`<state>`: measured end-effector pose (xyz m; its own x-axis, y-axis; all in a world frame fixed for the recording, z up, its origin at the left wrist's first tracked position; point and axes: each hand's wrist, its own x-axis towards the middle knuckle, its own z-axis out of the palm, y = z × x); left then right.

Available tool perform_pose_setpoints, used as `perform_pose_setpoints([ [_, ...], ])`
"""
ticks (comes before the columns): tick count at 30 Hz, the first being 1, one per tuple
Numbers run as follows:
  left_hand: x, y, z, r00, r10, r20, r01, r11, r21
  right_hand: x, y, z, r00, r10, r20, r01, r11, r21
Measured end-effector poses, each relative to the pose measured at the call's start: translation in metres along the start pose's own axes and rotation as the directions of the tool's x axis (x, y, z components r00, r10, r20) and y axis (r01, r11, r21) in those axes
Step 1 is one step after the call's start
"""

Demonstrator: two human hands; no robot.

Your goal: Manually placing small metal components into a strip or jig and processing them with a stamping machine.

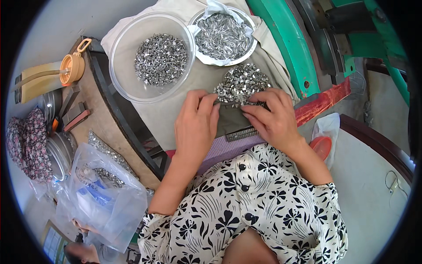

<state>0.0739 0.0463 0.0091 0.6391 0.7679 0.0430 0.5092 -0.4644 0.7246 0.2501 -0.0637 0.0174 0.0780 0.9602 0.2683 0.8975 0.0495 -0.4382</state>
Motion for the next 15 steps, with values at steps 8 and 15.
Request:
perform_pose_setpoints([
  [8,-0.002,0.003,0.000,1.000,0.030,-0.003,-0.030,0.999,0.012,0.014,-0.004,0.000,0.999,0.020,0.034,-0.024,0.992,0.121],
  [15,-0.031,0.000,-0.011,0.997,-0.071,0.004,0.071,0.997,-0.022,0.031,-0.011,0.016,0.998,-0.013,0.061,0.005,0.991,0.134],
])
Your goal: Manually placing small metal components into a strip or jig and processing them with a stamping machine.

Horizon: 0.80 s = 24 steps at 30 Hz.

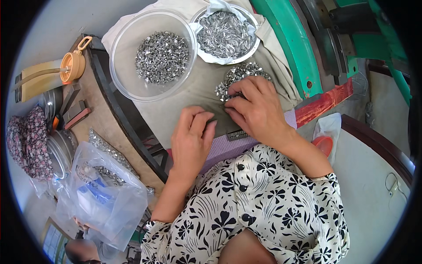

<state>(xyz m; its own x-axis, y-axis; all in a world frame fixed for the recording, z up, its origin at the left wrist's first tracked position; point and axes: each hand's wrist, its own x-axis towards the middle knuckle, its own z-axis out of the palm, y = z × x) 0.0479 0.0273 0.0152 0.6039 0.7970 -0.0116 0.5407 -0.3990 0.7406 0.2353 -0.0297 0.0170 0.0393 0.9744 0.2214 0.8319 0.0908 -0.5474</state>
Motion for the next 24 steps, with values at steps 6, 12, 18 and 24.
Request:
perform_pose_setpoints([
  [6,0.002,-0.002,0.001,1.000,-0.019,-0.024,0.018,0.999,-0.029,-0.017,0.000,-0.012,0.998,0.003,-0.062,-0.001,0.999,0.039],
  [12,0.018,0.002,0.011,0.998,0.058,-0.022,-0.057,0.998,0.032,-0.059,-0.005,-0.014,0.999,0.011,-0.033,-0.012,1.000,-0.019],
  [18,0.031,0.005,0.020,0.999,0.028,-0.023,-0.027,0.999,0.037,-0.062,-0.008,-0.021,0.999,-0.003,0.044,0.003,1.000,0.004],
  [24,0.032,0.006,0.015,0.999,0.006,0.038,-0.007,1.000,0.014,-0.031,0.005,-0.016,0.996,0.039,-0.083,-0.047,0.994,-0.099],
])
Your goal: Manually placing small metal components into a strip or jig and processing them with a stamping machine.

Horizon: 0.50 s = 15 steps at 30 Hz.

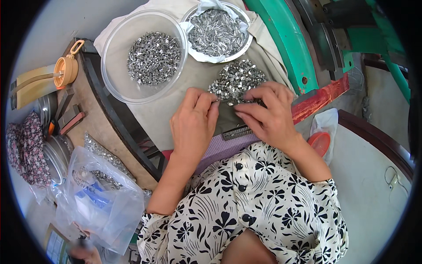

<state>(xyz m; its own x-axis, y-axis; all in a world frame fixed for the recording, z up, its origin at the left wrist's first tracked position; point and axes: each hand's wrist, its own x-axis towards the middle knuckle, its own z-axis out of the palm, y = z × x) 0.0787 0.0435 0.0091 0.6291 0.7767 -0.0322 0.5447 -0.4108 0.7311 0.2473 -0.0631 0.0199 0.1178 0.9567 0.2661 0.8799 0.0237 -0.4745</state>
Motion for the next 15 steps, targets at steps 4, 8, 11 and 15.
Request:
perform_pose_setpoints([
  [4,-0.014,-0.004,-0.006,0.996,0.086,0.011,-0.086,0.996,0.012,0.016,0.002,0.011,0.998,-0.029,0.047,0.030,0.999,-0.017],
  [8,-0.030,-0.006,-0.012,0.993,0.117,-0.004,-0.116,0.992,0.057,0.017,0.003,0.003,0.994,-0.064,0.086,0.064,0.998,0.004],
  [11,-0.040,-0.008,-0.014,0.995,0.087,-0.047,-0.088,0.996,-0.012,0.006,0.007,0.000,0.991,-0.076,0.110,0.071,0.996,0.054],
  [15,-0.050,-0.008,-0.015,0.996,0.085,-0.029,-0.088,0.987,-0.131,-0.002,0.008,-0.004,0.996,-0.023,0.090,0.019,0.999,0.042],
])
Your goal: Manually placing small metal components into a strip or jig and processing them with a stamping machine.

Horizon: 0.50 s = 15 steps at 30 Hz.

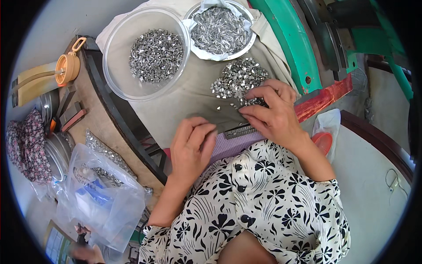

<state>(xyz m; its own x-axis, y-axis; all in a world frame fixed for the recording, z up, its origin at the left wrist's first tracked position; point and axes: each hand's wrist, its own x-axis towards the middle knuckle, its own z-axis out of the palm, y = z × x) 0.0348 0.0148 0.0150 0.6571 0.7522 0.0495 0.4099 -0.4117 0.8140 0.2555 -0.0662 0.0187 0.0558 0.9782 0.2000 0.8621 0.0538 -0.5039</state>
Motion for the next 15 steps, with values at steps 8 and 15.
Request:
perform_pose_setpoints([
  [8,-0.003,0.002,0.015,0.973,0.150,0.177,-0.171,0.979,0.113,-0.014,0.000,-0.007,0.996,-0.024,0.082,0.018,0.998,0.064],
  [15,-0.011,-0.001,0.008,0.970,0.129,0.204,-0.157,0.979,0.127,0.001,-0.004,-0.001,0.971,-0.110,0.210,0.110,0.994,0.010],
])
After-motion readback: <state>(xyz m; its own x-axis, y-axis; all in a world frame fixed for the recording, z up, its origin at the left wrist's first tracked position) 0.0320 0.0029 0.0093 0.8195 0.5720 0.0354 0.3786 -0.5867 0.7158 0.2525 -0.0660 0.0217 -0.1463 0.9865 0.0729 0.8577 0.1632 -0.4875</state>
